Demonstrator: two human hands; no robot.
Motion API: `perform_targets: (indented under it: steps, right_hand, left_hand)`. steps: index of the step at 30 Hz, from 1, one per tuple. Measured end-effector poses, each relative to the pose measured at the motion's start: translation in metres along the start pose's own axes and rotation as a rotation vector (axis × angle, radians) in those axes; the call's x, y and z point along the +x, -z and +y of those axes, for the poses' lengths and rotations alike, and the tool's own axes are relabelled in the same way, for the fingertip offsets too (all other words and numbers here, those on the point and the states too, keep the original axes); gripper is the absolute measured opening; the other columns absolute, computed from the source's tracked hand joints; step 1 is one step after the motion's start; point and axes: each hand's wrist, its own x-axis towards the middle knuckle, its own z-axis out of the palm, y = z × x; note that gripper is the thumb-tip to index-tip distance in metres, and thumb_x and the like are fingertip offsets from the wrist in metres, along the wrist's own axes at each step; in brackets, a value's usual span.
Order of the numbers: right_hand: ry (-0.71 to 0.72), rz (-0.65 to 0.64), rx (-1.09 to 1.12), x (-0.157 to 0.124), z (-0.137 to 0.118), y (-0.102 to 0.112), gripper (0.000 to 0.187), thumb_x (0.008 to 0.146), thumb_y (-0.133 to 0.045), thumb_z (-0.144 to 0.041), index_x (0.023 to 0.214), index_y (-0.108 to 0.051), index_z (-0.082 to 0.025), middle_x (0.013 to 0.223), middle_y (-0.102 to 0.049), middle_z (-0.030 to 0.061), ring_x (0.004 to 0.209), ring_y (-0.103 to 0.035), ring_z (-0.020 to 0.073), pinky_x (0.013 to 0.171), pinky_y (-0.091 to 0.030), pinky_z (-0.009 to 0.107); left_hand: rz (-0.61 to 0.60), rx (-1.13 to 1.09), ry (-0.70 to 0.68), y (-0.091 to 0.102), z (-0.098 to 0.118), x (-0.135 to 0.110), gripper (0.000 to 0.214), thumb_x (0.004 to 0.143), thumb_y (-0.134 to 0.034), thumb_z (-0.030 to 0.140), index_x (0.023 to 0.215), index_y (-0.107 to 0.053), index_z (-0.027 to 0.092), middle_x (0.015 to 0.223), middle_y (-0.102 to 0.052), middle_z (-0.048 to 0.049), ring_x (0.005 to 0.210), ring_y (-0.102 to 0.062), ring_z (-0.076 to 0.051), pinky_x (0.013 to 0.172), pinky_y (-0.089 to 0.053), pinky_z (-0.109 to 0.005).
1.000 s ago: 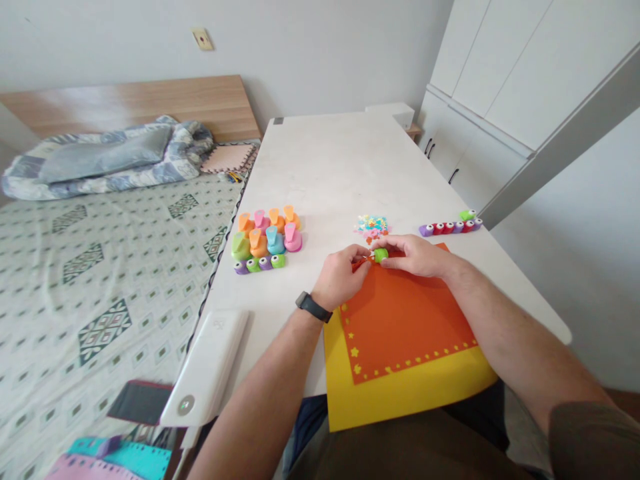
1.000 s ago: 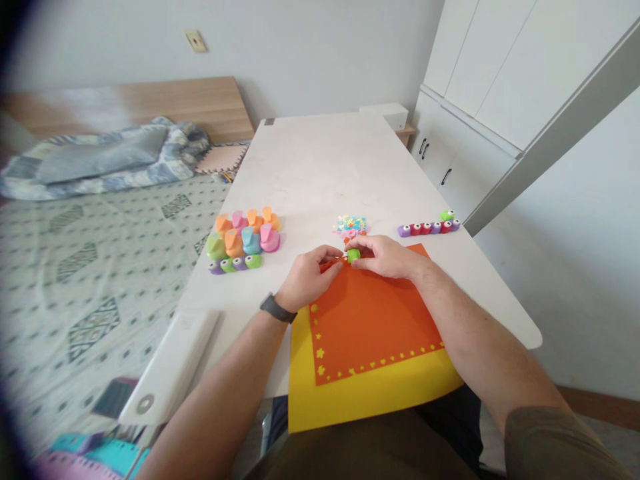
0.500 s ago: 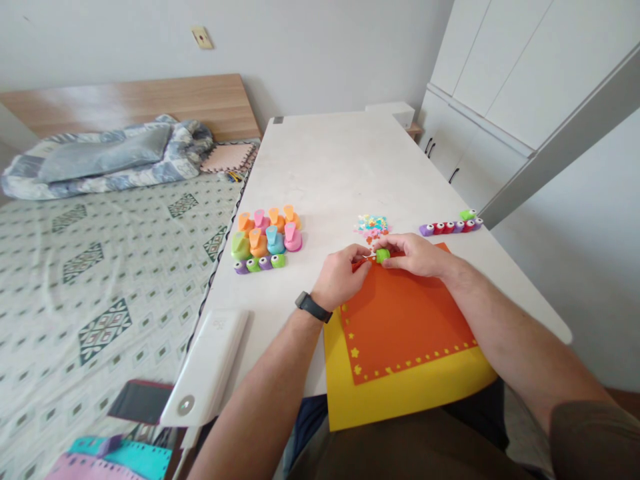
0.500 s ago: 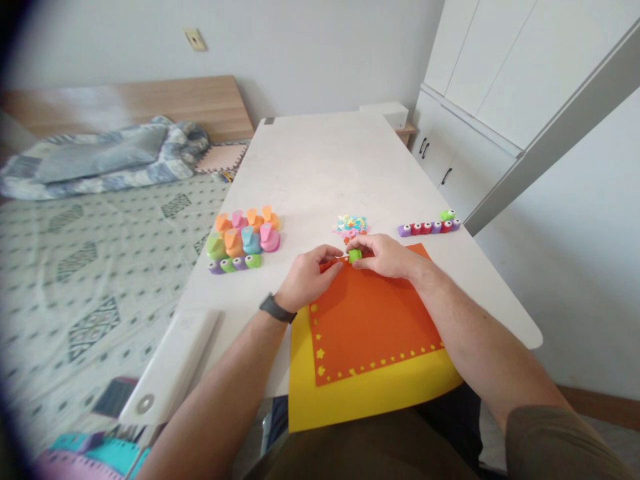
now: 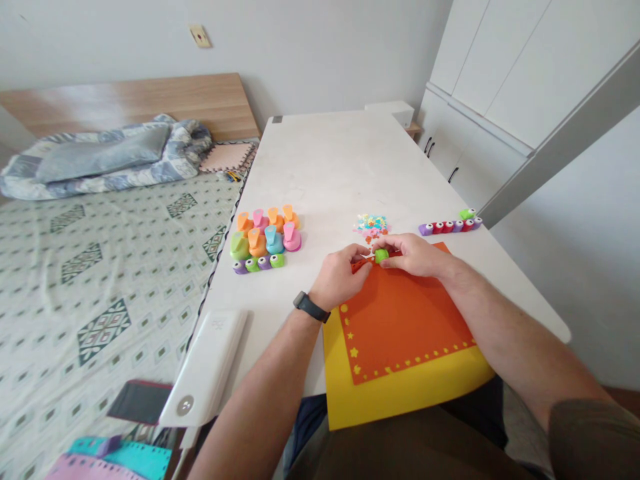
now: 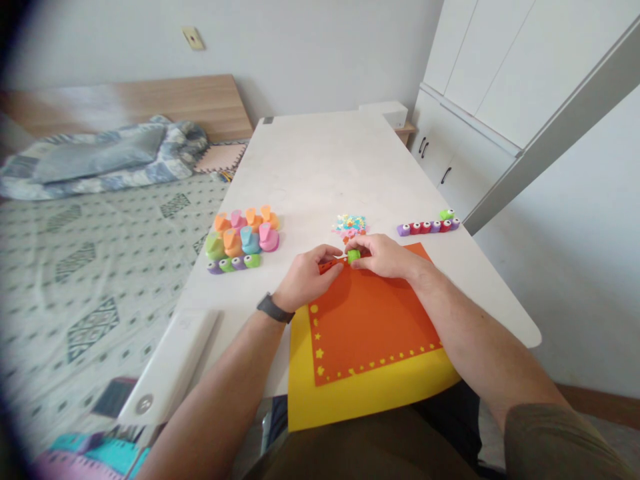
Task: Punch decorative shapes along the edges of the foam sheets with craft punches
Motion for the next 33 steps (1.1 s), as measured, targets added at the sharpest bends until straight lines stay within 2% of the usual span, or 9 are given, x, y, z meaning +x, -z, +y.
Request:
perform_targets:
  steps: [5, 9, 15, 23, 33]
  right_hand:
    - [0.008, 0.025, -0.058, -0.001, -0.001, -0.001, 0.032, 0.081, -0.071, -0.03, 0.112, -0.071, -0.02, 0.094, -0.073, 0.0023, 0.084, -0.066, 0.0197, 0.08, -0.051, 0.032]
    - [0.027, 0.032, -0.091, -0.001, -0.002, -0.002, 0.032, 0.081, -0.072, -0.032, 0.11, -0.071, -0.019, 0.092, -0.072, 0.0025, 0.083, -0.065, 0.0197, 0.079, -0.05, 0.032]
    - [0.048, 0.051, -0.089, 0.0, -0.001, -0.006, 0.031, 0.08, -0.071, -0.025, 0.111, -0.072, -0.024, 0.103, -0.075, 0.0031, 0.092, -0.068, 0.0224, 0.086, -0.051, 0.034]
    - [0.051, 0.035, -0.11, -0.002, -0.008, -0.007, 0.035, 0.079, -0.066, -0.017, 0.113, -0.072, -0.022, 0.102, -0.076, 0.0031, 0.092, -0.068, 0.0219, 0.086, -0.051, 0.032]
    - [0.071, 0.043, -0.148, -0.002, -0.01, -0.01, 0.028, 0.08, -0.068, -0.019, 0.108, -0.072, -0.021, 0.101, -0.075, 0.0039, 0.091, -0.067, 0.0214, 0.084, -0.049, 0.032]
  left_hand:
    - [0.002, -0.023, -0.002, 0.006, 0.005, 0.0, 0.033, 0.087, -0.068, 0.036, 0.116, -0.066, 0.021, 0.102, -0.078, -0.0041, 0.091, -0.074, -0.017, 0.083, -0.058, -0.028]
    - [0.054, -0.01, 0.017, 0.009, 0.007, 0.004, 0.045, 0.082, -0.074, 0.05, 0.114, -0.067, 0.019, 0.102, -0.078, -0.0066, 0.092, -0.074, -0.019, 0.084, -0.059, -0.03]
    - [0.027, 0.092, 0.01, 0.002, 0.004, 0.009, 0.058, 0.077, -0.077, 0.059, 0.119, -0.067, 0.021, 0.106, -0.078, -0.0064, 0.095, -0.074, -0.022, 0.085, -0.058, -0.033]
    - [-0.039, 0.127, -0.036, -0.004, 0.004, 0.011, 0.048, 0.08, -0.075, 0.055, 0.114, -0.071, 0.022, 0.106, -0.077, -0.0069, 0.096, -0.073, -0.023, 0.082, -0.057, -0.031]
    - [-0.062, 0.186, -0.044, -0.005, 0.005, 0.012, 0.046, 0.081, -0.074, 0.056, 0.111, -0.069, 0.022, 0.101, -0.076, -0.0057, 0.091, -0.072, -0.022, 0.079, -0.054, -0.03]
